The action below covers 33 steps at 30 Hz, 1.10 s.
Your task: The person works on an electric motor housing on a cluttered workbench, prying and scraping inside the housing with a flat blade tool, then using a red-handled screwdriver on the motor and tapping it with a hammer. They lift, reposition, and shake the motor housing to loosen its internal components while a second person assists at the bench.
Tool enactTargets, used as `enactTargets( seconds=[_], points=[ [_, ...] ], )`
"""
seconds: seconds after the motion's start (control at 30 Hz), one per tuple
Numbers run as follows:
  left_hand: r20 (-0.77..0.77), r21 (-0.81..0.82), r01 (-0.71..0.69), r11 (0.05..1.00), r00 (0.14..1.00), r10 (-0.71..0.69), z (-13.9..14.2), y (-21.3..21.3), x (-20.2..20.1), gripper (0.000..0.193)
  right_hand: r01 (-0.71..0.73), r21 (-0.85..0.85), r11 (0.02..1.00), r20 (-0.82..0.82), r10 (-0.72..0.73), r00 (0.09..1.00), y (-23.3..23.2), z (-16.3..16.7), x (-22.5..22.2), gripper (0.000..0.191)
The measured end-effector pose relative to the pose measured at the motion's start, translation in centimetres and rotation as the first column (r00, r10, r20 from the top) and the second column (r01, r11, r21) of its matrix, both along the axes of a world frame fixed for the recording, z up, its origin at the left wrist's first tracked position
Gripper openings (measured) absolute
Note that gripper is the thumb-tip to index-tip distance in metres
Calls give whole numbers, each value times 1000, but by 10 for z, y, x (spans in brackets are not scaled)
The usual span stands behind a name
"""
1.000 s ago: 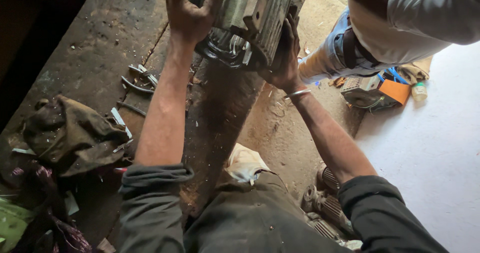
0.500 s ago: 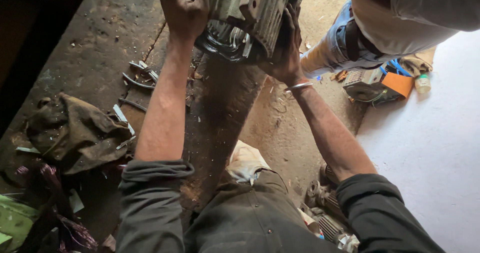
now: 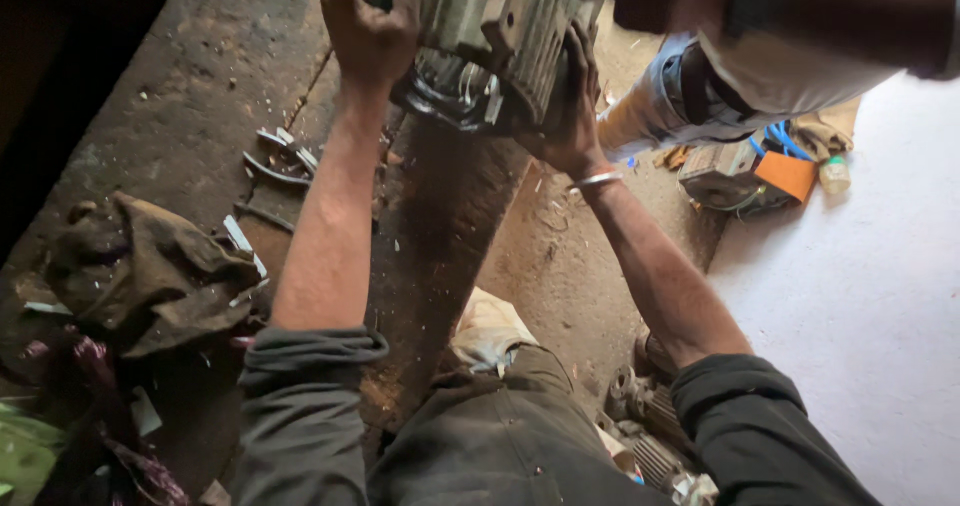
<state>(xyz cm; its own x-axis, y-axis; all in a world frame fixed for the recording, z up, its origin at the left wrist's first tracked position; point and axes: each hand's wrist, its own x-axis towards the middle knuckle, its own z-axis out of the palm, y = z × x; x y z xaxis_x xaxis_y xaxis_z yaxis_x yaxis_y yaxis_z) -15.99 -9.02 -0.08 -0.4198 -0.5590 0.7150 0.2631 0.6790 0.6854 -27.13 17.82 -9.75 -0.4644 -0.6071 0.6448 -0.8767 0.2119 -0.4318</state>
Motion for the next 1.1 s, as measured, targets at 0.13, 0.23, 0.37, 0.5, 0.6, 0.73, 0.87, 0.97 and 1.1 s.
enactTargets(
  seconds=[0.13,0.23,0.37,0.5,0.6,0.73,0.87,0.97,1.1],
  points=[
    [-43,-2,80,997,996,-80,10,2,3,9,141,5,990,-28,-140,990,7,-10,-6,99],
    [-23,34,109,993,994,-109,14,3,5,15,98,61,993,-10,-97,995,3,-14,-6,94],
    [-13,-10,58,998,998,-58,15,5,6,12,34,90,995,7,-35,999,-12,-17,-6,87],
    [105,95,28,995,994,-38,14,4,5,12,79,25,997,81,-80,993,-12,-17,-15,80],
    [-11,28,64,998,998,-63,13,4,5,10,64,16,998,111,-66,992,-4,-14,-17,79],
    [-62,-28,51,998,997,-52,11,5,4,10,165,-6,986,91,-164,982,-16,-6,-6,65],
    [31,35,-12,999,999,11,11,6,3,13,166,397,903,-710,187,679,-71,6,16,56],
    [-63,40,120,992,991,-118,12,5,3,16,425,360,830,-870,464,-169,-112,13,32,55],
    [-3,38,86,996,996,-86,14,5,4,14,439,341,831,-795,505,-337,-130,22,44,55]
  ],
)
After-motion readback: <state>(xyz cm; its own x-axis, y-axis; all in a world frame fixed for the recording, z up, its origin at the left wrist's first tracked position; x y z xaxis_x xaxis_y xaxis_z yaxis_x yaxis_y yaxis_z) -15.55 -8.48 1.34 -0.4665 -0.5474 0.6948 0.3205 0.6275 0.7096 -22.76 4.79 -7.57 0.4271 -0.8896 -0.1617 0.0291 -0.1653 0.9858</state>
